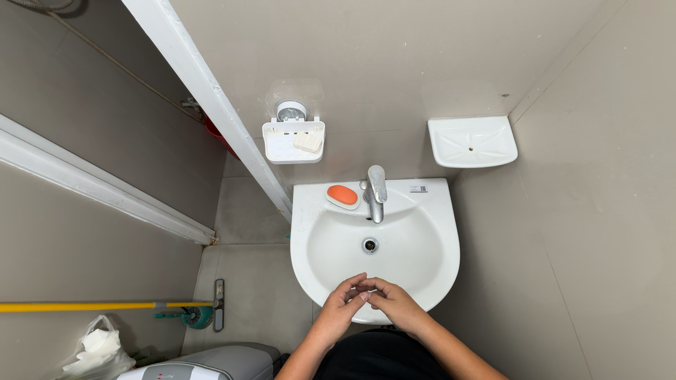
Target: The person turns on the faucet and wets an orange sponge. They scrub the sink basin, faucet, and surrounding surfaces with the sponge, rinsing it under the running water periodically.
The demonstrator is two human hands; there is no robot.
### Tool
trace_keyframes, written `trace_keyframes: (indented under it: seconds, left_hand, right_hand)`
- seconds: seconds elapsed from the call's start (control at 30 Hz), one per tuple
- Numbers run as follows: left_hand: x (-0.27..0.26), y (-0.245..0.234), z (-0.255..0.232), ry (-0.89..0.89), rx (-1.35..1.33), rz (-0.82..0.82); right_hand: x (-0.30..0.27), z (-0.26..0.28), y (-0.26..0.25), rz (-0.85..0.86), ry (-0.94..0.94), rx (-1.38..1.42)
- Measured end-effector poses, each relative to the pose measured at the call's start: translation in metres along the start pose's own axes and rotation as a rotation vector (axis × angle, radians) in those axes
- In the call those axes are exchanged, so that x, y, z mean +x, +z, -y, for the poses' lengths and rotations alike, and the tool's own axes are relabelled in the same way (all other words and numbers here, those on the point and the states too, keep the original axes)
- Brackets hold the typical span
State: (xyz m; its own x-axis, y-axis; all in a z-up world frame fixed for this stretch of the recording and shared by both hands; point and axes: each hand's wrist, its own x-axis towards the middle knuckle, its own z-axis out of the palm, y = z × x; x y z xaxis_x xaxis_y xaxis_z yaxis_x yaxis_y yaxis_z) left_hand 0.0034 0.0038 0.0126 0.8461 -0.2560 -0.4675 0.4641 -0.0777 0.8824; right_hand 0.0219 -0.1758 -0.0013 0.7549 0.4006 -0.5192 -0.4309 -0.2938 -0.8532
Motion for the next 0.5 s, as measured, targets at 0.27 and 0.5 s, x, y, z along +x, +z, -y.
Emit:
trace_keyframes:
  seconds: [0.27, 0.5]
  left_hand:
    - [0.0011, 0.0004, -0.0027, -0.001, 0.0, 0.002]
    - [0.0015, 0.0005, -0.0018, 0.014, -0.031, 0.003]
  right_hand:
    - [0.0008, -0.0022, -0.0025, 0.01, -0.036, 0.032]
    - [0.0028, -0.0028, -0.0029, 0.007, -0.031, 0.029]
